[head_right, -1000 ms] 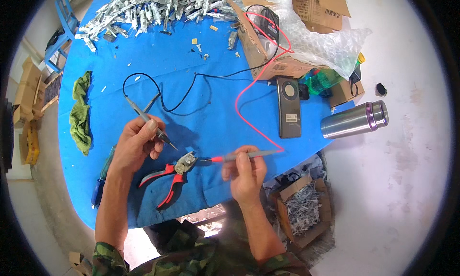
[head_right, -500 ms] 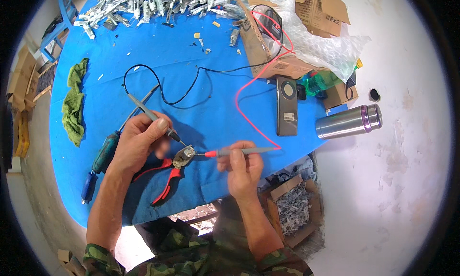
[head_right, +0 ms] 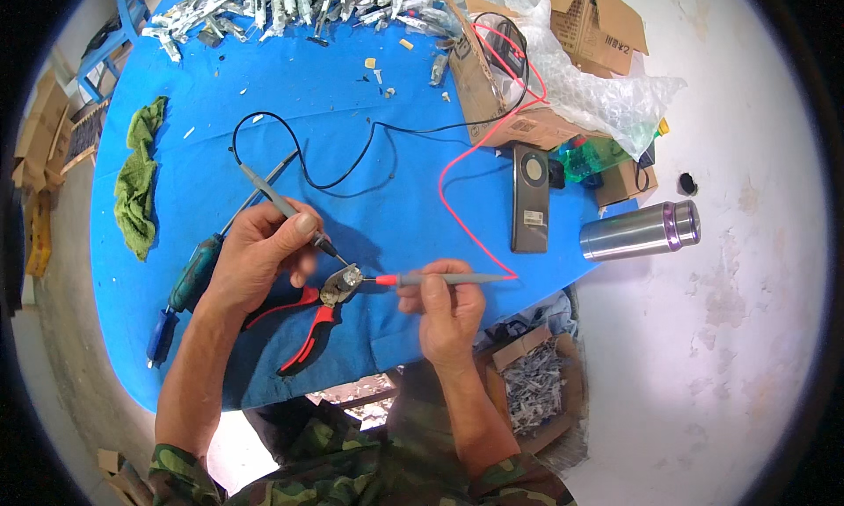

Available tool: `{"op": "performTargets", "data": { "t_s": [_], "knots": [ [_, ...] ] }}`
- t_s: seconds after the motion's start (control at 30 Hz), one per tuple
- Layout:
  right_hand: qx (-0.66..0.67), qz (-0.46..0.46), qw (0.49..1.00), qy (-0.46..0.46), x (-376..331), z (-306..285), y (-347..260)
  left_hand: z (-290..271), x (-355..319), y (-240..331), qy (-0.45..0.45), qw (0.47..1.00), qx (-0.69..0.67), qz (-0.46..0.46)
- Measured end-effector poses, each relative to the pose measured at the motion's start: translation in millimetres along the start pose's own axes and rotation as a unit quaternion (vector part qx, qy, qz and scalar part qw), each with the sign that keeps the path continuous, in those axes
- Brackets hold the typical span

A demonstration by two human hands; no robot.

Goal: The person disassembles small electronic components using a screwdriver and pliers, then uses a multimeter to test the circuits.

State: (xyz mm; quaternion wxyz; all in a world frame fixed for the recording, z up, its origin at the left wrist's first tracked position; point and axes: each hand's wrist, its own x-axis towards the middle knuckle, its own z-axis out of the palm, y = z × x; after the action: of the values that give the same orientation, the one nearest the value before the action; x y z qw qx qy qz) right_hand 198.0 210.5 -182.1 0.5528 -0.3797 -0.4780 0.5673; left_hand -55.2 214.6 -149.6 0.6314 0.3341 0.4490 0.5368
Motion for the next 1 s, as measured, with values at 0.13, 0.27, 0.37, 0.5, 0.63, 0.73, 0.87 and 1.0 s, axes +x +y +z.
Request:
{"op": "performTargets", "data": {
  "t_s": [0.13, 0.27, 0.37, 0.5, 0.63, 0.73, 0.87, 1.0],
  "knots": [
    [0.004, -0.001, 1.0, -0.006, 0.8, -0.6, 0.8, 0.5, -0.8, 0.1, 0.0, 1.0, -0.001, -0.003],
    [-0.006, 0.0, 1.0, -0.006, 0.6, -1.2, 0.5, 1.1, -1.8, 1.0, 0.0, 1.0, 0.007, -0.008],
    [-0.006, -0.001, 1.0, -0.009, 0.0, -0.5, 0.4, 0.4, -2.2, 1.0, -0.007, 1.0, 0.003, -0.009],
    [-0.016, 0.006, 1.0, -0.004, -1.0, 2.2, -2.6, 0.4, -2.5, 0.8, -0.007, 1.0, 0.006, -0.01],
    [-0.013, 0.007, 1.0, -0.008, -1.4, 1.8, -2.7, 0.9, -3.2, 1.2, -0.009, 1.0, 0.007, -0.009],
    [-0.017, 0.009, 1.0, -0.009, -1.5, 2.3, -3.5, 0.3, -2.9, 1.2, -0.008, 1.0, 0.008, -0.009],
    [-0.021, 0.014, 1.0, -0.007, -1.7, 2.9, -4.0, 1.3, -3.0, 2.0, -0.005, 1.0, 0.008, -0.007],
    [-0.032, 0.015, 0.999, -0.006, -2.0, 2.4, -3.9, -0.8, -3.1, -0.3, -0.011, 1.0, 0.012, -0.004]
  ]
}}
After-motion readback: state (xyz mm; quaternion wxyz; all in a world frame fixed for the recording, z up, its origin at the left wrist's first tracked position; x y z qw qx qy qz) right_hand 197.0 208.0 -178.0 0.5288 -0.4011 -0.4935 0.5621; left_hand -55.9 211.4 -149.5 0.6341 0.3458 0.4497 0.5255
